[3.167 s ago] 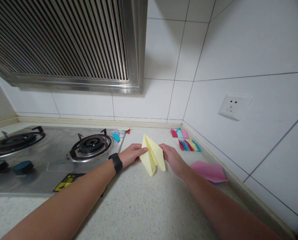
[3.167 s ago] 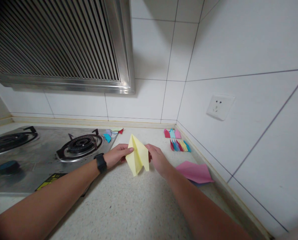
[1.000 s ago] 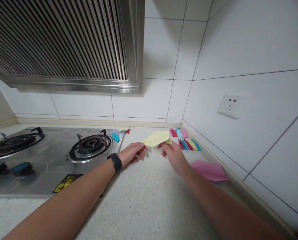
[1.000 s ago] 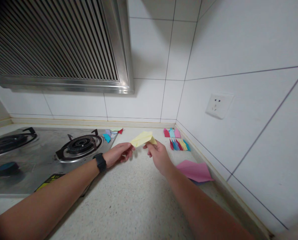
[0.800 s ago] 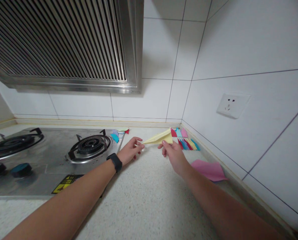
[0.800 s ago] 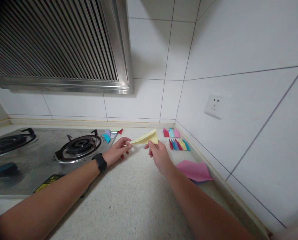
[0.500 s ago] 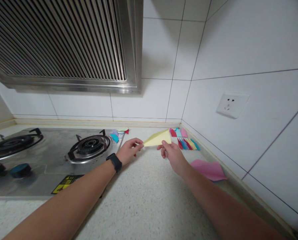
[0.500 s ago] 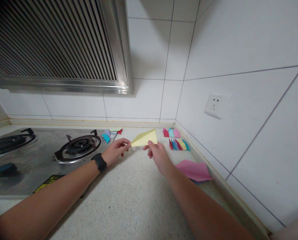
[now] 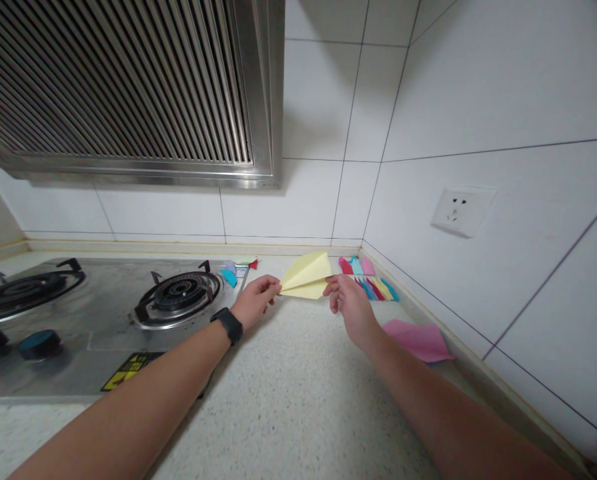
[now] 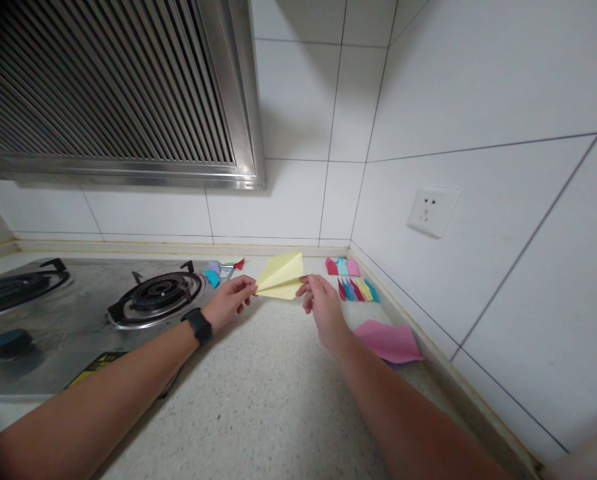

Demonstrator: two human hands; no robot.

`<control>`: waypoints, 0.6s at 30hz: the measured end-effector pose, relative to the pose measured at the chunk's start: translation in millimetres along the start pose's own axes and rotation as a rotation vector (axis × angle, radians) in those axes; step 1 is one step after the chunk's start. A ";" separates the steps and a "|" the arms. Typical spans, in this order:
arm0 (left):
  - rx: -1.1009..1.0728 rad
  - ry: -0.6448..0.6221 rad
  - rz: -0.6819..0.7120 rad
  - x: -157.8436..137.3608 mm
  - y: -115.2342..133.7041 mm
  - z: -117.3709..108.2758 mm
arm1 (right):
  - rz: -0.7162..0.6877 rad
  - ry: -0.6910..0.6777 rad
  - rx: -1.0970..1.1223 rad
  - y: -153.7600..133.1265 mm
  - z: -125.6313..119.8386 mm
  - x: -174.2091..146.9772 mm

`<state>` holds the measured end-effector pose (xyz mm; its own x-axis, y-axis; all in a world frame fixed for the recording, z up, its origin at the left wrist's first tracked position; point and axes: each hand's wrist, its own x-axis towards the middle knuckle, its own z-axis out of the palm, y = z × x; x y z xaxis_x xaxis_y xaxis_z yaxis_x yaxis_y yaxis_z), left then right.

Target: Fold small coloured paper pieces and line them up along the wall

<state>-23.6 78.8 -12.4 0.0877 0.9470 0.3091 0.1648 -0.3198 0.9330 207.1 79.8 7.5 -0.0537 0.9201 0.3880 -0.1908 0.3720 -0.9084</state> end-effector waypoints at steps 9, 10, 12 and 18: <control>-0.038 0.035 -0.057 -0.6 3.6 -0.9 | -0.143 0.185 -0.038 -3.4 -5.3 5.0; -0.044 0.039 -0.064 -0.6 3.9 -1.0 | -0.160 0.198 -0.054 -3.6 -5.9 5.5; -0.046 0.045 -0.083 -0.8 4.3 -1.3 | -0.187 0.208 -0.100 -3.5 -7.5 6.5; -0.025 0.055 -0.101 -0.8 3.2 -3.4 | -0.227 0.182 -0.187 -2.1 -11.6 7.6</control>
<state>-26.4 77.1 -9.0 0.0173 0.9748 0.2223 0.1451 -0.2224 0.9641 218.4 87.5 10.5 0.1488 0.8116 0.5650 0.0064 0.5705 -0.8213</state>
